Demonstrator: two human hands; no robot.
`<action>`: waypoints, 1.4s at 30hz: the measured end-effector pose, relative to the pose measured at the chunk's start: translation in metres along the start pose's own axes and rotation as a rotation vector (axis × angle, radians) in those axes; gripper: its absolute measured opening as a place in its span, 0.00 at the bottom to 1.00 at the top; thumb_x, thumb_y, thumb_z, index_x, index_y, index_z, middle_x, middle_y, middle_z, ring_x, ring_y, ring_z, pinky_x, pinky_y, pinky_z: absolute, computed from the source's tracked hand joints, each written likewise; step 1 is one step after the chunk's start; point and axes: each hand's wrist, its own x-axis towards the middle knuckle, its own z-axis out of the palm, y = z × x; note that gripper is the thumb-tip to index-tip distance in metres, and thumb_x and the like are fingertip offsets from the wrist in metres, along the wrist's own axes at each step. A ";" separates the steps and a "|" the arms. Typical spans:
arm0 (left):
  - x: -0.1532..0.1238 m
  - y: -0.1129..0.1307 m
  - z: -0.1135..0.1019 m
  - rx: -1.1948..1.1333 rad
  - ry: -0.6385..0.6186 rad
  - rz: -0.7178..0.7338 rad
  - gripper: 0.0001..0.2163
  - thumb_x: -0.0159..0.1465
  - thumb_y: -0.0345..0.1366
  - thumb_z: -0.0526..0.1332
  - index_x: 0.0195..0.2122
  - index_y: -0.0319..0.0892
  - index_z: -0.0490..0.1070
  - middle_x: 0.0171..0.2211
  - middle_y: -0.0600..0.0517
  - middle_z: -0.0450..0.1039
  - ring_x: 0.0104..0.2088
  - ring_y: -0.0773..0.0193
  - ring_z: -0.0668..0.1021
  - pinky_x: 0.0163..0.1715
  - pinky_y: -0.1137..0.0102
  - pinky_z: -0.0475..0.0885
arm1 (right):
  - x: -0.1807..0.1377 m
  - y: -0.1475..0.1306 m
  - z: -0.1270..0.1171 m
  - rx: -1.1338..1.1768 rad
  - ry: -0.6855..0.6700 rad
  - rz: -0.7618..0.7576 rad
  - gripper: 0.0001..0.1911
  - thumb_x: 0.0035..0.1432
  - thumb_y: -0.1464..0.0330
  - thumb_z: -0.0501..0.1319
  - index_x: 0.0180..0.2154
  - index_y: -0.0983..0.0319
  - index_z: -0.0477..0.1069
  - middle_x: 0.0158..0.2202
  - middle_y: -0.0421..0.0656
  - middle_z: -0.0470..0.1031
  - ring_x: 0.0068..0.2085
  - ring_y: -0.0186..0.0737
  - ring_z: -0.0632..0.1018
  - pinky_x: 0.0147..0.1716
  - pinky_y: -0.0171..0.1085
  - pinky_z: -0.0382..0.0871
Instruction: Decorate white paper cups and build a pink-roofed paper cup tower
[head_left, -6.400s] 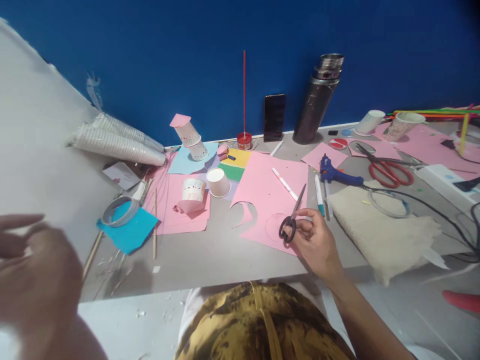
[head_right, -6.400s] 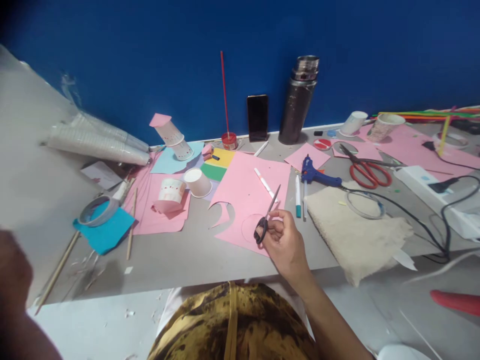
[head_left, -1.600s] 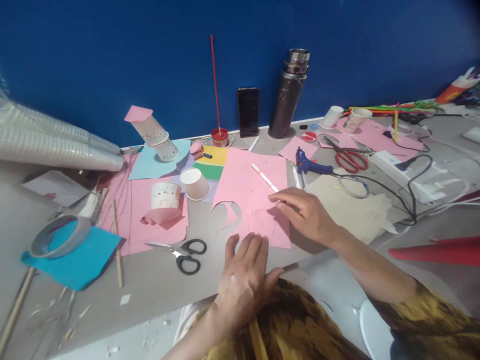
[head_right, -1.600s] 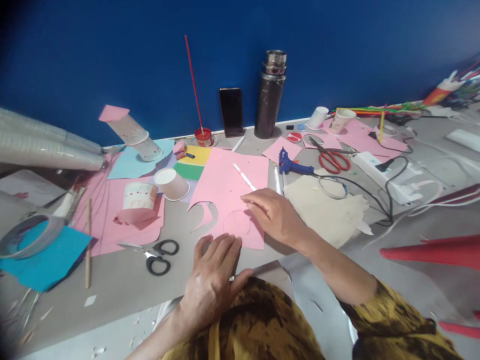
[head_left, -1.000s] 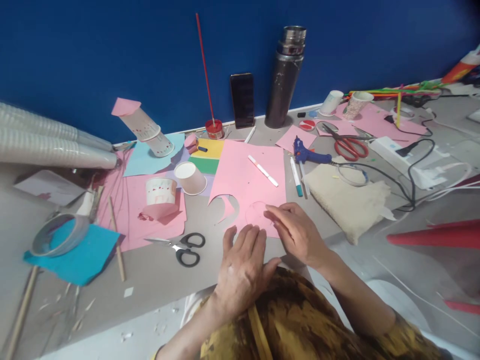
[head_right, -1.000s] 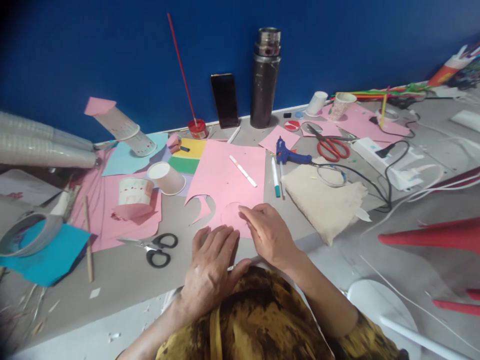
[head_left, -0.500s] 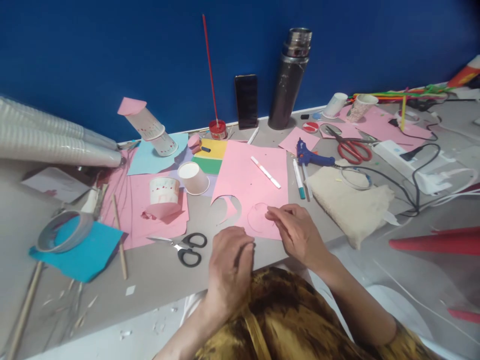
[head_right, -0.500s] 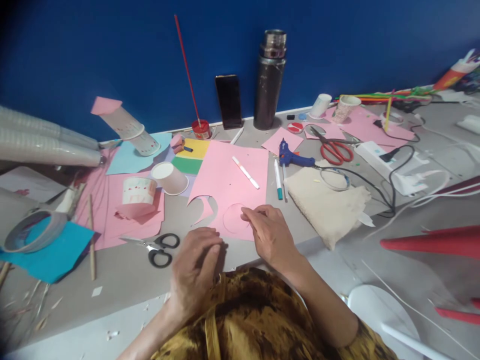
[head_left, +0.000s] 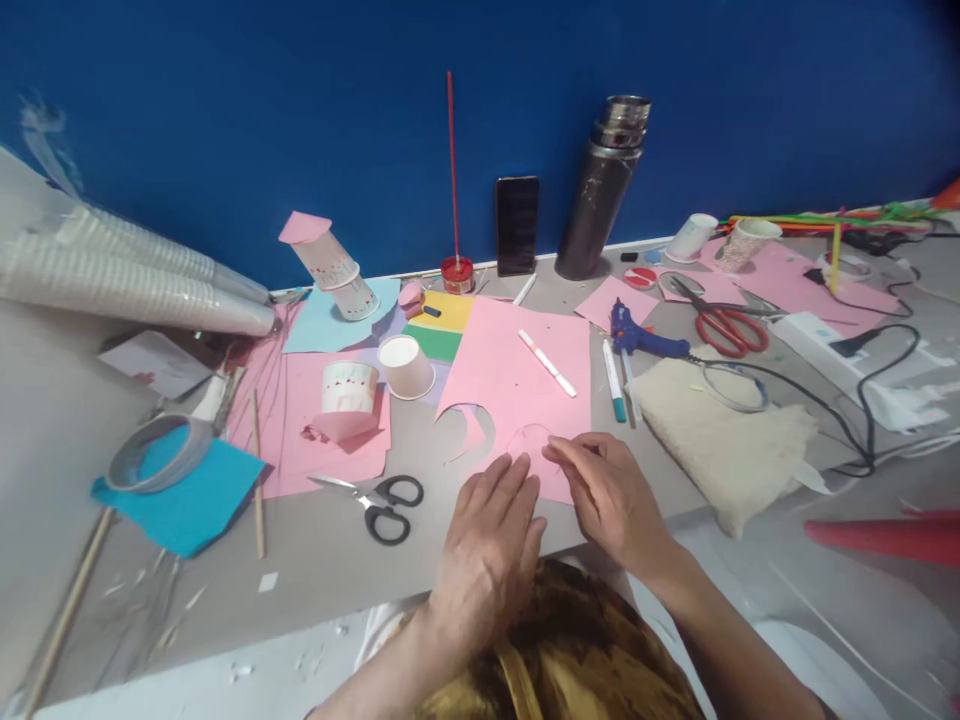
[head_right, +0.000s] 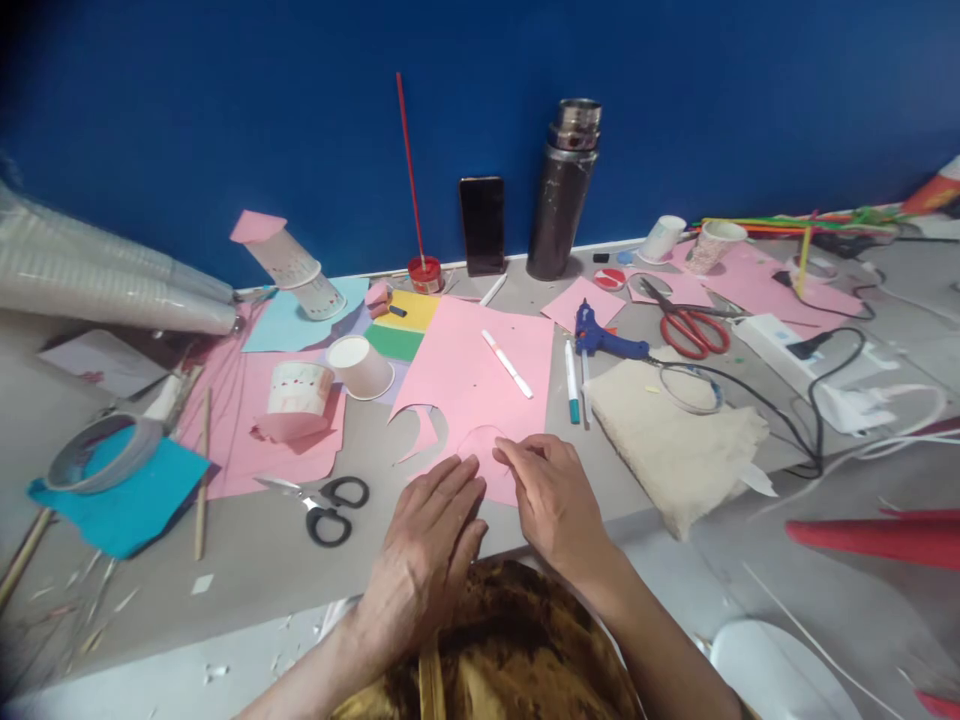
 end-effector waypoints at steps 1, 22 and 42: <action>0.000 0.000 -0.001 0.000 -0.005 0.004 0.14 0.72 0.30 0.56 0.56 0.35 0.74 0.61 0.38 0.76 0.61 0.45 0.75 0.56 0.49 0.73 | 0.000 0.000 0.000 0.001 -0.001 -0.003 0.25 0.68 0.80 0.55 0.63 0.57 0.68 0.47 0.45 0.84 0.46 0.49 0.77 0.46 0.48 0.73; 0.001 0.002 0.001 0.012 -0.120 0.060 0.18 0.73 0.37 0.58 0.60 0.35 0.71 0.64 0.37 0.73 0.63 0.41 0.73 0.58 0.46 0.67 | 0.001 0.000 -0.002 -0.011 -0.028 0.011 0.22 0.68 0.80 0.55 0.60 0.60 0.70 0.47 0.46 0.84 0.48 0.50 0.77 0.49 0.48 0.74; 0.003 0.002 0.000 0.010 -0.107 0.033 0.16 0.71 0.35 0.61 0.59 0.38 0.71 0.62 0.38 0.74 0.62 0.45 0.75 0.59 0.47 0.66 | -0.007 0.010 -0.020 0.377 0.153 0.398 0.10 0.73 0.66 0.58 0.50 0.58 0.76 0.44 0.44 0.86 0.43 0.43 0.87 0.50 0.43 0.80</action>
